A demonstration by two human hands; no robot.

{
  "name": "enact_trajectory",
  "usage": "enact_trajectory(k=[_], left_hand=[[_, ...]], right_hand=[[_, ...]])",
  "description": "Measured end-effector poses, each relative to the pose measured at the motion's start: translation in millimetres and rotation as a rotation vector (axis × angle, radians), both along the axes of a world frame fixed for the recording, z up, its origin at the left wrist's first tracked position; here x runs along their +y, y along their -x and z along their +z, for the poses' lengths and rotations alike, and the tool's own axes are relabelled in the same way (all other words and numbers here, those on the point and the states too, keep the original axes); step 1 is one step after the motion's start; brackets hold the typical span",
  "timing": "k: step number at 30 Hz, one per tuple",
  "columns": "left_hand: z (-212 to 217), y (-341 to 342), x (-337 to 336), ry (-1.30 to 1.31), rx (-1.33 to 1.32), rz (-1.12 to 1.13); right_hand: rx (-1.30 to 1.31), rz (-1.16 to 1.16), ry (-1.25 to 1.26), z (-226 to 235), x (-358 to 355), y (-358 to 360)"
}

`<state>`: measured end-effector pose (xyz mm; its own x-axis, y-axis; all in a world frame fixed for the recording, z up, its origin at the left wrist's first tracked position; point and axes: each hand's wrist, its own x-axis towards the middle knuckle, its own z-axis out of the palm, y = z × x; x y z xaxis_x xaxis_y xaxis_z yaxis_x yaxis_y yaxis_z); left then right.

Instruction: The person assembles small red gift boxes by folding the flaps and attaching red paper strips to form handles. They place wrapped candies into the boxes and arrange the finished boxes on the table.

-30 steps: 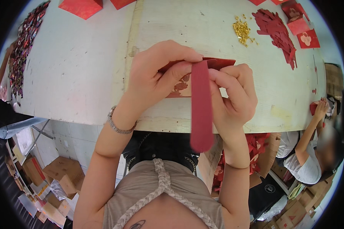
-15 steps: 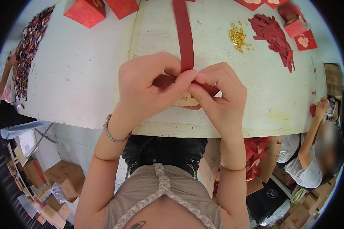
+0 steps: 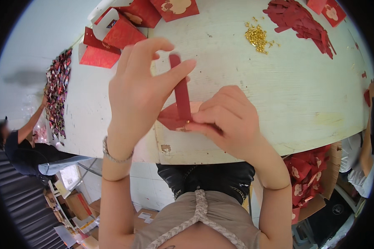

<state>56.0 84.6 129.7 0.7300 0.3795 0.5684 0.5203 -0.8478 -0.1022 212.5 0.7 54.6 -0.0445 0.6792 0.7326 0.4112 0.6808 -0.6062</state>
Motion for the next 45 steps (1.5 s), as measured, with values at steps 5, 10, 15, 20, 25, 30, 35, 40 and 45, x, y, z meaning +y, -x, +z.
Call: enact_trajectory(k=[5,10,15,20,25,30,35,40,45], left_hand=[[-7.1,6.2,-29.5,0.870,-0.393,0.131],[-4.0,4.7,-35.9,1.257,-0.584,0.198],[-8.8,5.3,-36.1,1.179,-0.515,0.165],[-17.6,14.6,-36.8,1.222,-0.595,0.080],[-20.6,10.9,-34.1,1.271,-0.634,0.036],[-22.6,7.2,-34.6,1.335,-0.745,0.032],[-31.5,17.0,-35.2,1.278,-0.736,-0.038],[-34.4,27.9,-33.0,1.118,-0.535,-0.284],[-41.7,33.0,-42.1,1.029,-0.542,-0.233]], right_hand=[[-0.003,-0.003,-0.030,-5.1,-4.0,0.2],[-0.015,-0.040,-0.046,-5.9,-5.9,-0.8],[0.001,-0.057,-0.049,-6.5,-5.2,-0.3],[-0.002,-0.048,-0.018,-1.4,-4.1,-0.3],[0.001,-0.056,0.005,-0.6,-3.8,-1.2],[0.022,-0.087,0.012,0.9,-1.6,0.2],[0.038,-0.070,0.035,0.0,-1.3,-0.1],[0.110,-0.033,0.088,-5.8,-2.9,-0.9],[0.060,0.021,0.014,-3.3,-4.1,-0.7]])
